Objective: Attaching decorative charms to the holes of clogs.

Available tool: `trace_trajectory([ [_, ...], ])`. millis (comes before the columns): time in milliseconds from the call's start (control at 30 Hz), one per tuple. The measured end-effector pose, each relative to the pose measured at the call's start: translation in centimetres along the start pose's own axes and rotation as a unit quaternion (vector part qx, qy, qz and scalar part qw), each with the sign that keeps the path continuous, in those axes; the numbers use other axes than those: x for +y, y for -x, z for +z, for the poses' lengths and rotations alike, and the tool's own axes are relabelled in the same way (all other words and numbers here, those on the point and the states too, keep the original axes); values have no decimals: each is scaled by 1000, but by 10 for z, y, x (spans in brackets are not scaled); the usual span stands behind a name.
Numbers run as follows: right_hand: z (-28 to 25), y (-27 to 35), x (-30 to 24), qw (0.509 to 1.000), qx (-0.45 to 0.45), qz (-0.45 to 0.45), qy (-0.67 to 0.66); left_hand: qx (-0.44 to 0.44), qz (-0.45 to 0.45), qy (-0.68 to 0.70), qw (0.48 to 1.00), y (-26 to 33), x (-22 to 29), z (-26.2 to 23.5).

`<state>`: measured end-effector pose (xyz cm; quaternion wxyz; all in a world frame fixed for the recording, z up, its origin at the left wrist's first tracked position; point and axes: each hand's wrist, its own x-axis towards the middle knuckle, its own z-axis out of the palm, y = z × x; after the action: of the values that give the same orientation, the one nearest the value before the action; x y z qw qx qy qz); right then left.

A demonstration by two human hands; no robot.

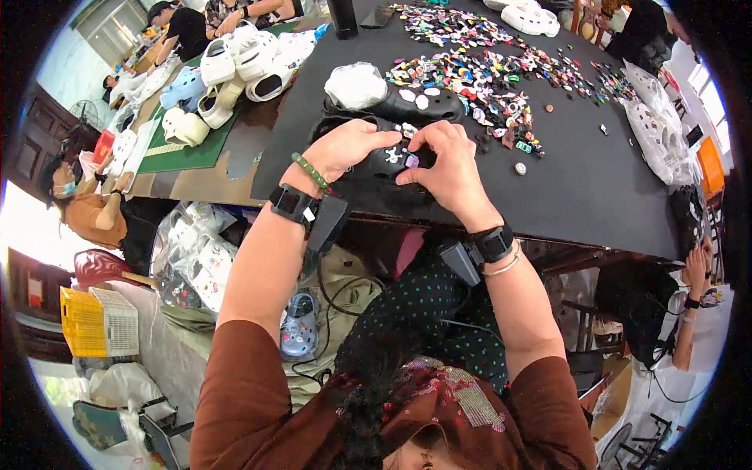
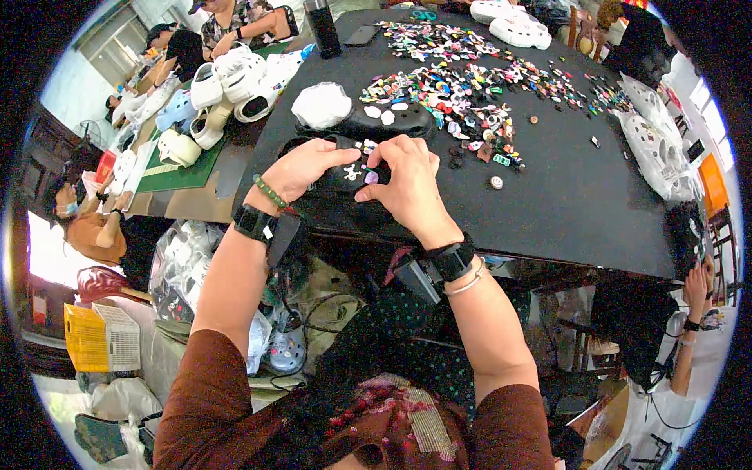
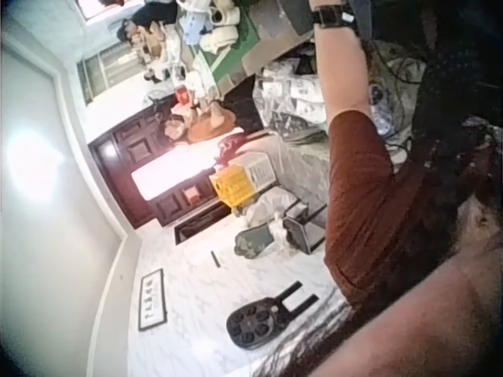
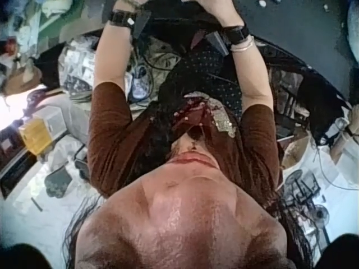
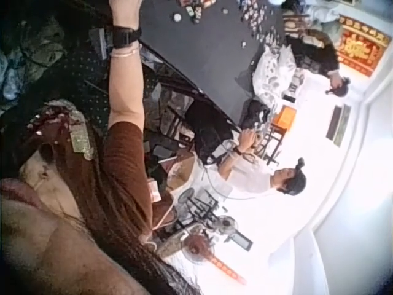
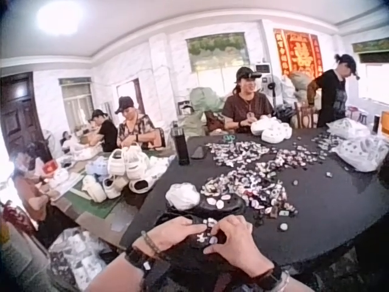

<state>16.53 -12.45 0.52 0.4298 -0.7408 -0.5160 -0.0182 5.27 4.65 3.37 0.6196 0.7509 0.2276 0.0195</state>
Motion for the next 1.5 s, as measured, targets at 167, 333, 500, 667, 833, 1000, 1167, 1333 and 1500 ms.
trace_trajectory([
  [167,4,-1,10,997,31,-32,-64,-2,-22,28,999,-11,-15,-4],
  [333,14,6,14,990,104,-89,-31,18,9,-9,1000,-7,-13,1],
  [500,24,7,13,977,172,-128,8,21,16,-24,999,-8,-13,0],
  [667,28,0,14,979,181,-94,-20,35,11,-55,998,-17,-18,-3],
  [833,22,-4,16,990,119,-13,-69,44,8,-47,998,-19,-16,0],
  [1000,12,13,13,991,89,-102,-10,41,6,57,998,-15,-13,7],
  [1167,-8,35,13,987,102,-127,0,57,13,72,996,-15,-12,6],
  [1333,-30,57,43,983,164,-60,51,44,14,146,988,-16,-12,9],
  [1500,-37,73,78,976,160,-51,140,63,28,114,991,-12,-7,12],
])
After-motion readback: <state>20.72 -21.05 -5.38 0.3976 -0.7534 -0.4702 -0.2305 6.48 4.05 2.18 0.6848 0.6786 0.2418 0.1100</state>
